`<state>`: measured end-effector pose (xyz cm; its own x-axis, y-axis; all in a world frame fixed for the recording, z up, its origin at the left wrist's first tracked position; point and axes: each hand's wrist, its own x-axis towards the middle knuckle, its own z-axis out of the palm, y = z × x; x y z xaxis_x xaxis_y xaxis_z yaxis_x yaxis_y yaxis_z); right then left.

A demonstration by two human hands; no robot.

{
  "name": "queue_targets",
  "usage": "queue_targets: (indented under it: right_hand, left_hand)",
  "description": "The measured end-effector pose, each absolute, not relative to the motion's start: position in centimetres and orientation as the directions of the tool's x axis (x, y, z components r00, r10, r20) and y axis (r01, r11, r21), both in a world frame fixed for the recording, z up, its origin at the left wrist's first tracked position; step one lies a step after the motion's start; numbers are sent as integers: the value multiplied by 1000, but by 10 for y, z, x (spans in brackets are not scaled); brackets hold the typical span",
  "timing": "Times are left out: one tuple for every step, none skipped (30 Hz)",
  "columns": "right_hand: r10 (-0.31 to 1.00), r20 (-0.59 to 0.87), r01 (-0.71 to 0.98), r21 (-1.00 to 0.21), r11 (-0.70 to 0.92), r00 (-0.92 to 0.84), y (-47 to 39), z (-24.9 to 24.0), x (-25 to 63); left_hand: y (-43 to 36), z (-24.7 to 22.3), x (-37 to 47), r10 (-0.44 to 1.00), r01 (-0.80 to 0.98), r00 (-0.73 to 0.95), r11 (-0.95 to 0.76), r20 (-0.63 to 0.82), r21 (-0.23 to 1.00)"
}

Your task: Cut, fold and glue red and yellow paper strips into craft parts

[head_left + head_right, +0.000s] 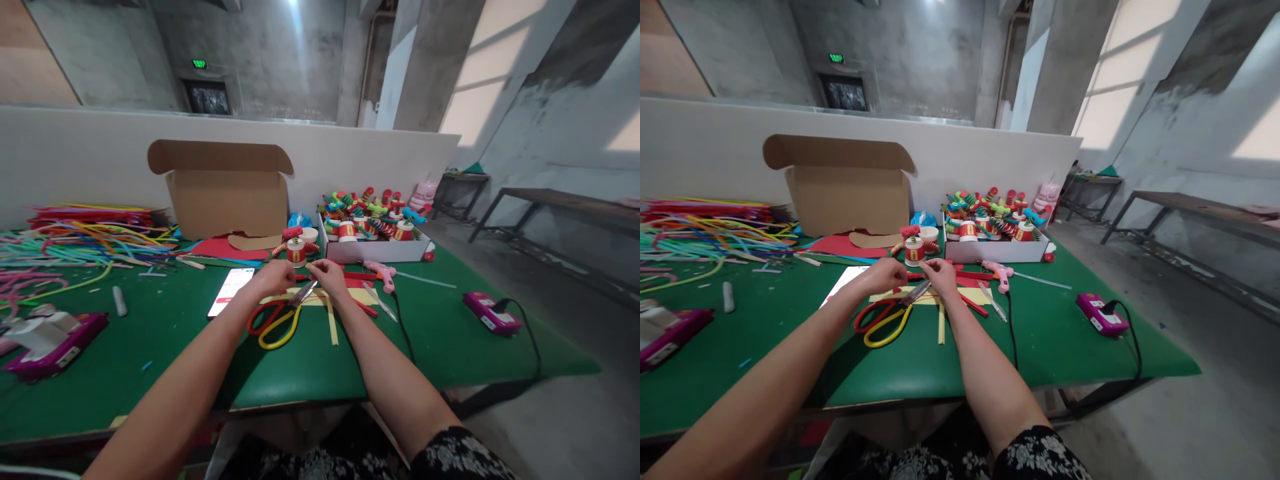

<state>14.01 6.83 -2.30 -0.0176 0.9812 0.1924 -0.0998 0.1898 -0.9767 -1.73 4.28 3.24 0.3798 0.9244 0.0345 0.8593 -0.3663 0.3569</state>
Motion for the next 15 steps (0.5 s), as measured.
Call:
queue_targets:
  right_hand:
    - [982, 191, -112, -975, 190, -3, 69, -23, 141]
    - [982, 188, -125, -974, 188, 11, 70, -23, 141]
    - [983, 182, -137, -973, 183, 21, 70, -24, 142]
    - [984, 176, -148, -973, 179, 28, 71, -24, 143]
    - [985, 170, -155, -973, 172, 30, 72, -24, 144]
    - [986, 163, -162, -973, 165, 29, 72, -25, 145]
    - [987, 158, -167, -973, 160, 27, 73, -25, 145]
    - [988, 155, -173, -972, 157, 27, 73, -25, 146]
    - [988, 154, -180, -971, 157, 29, 74, -24, 147]
    - [988, 153, -190, -969, 157, 31, 74, -24, 147]
    - [988, 152, -199, -968, 155, 32, 74, -24, 148]
    - [988, 151, -209, -966, 154, 33, 74, -23, 148]
    - [988, 149, -216, -965, 152, 32, 74, -23, 148]
    - [989, 145, -220, -964, 148, 30, 74, -23, 148]
    - [990, 140, -222, -965, 142, 27, 73, -22, 147]
  left_hand:
    - [39, 29, -12, 910, 867, 415, -394, -5, 304]
    - [36, 25, -6, 902, 876, 431, -410, -29, 254]
    - [32, 21, 0, 903, 887, 428, -413, -30, 208]
    - [29, 18, 5, 913, 902, 408, -398, -23, 167]
    - [26, 15, 10, 924, 917, 381, -375, -22, 133]
    - [23, 13, 12, 931, 925, 366, -361, -19, 116]
    - [21, 14, 13, 933, 928, 359, -354, -18, 117]
    - [18, 16, 12, 931, 923, 364, -358, -18, 141]
    - [15, 19, 9, 923, 908, 385, -374, -23, 188]
    - [13, 24, 5, 906, 883, 421, -397, -45, 252]
    - [10, 29, 0, 875, 843, 477, -428, -83, 327]
    - [8, 35, -6, 814, 782, 562, -464, -148, 416]
    - [6, 39, -12, 746, 725, 635, -488, -198, 486]
    - [5, 43, -19, 724, 707, 656, -492, -211, 509]
    - [4, 46, -25, 750, 730, 631, -487, -199, 480]
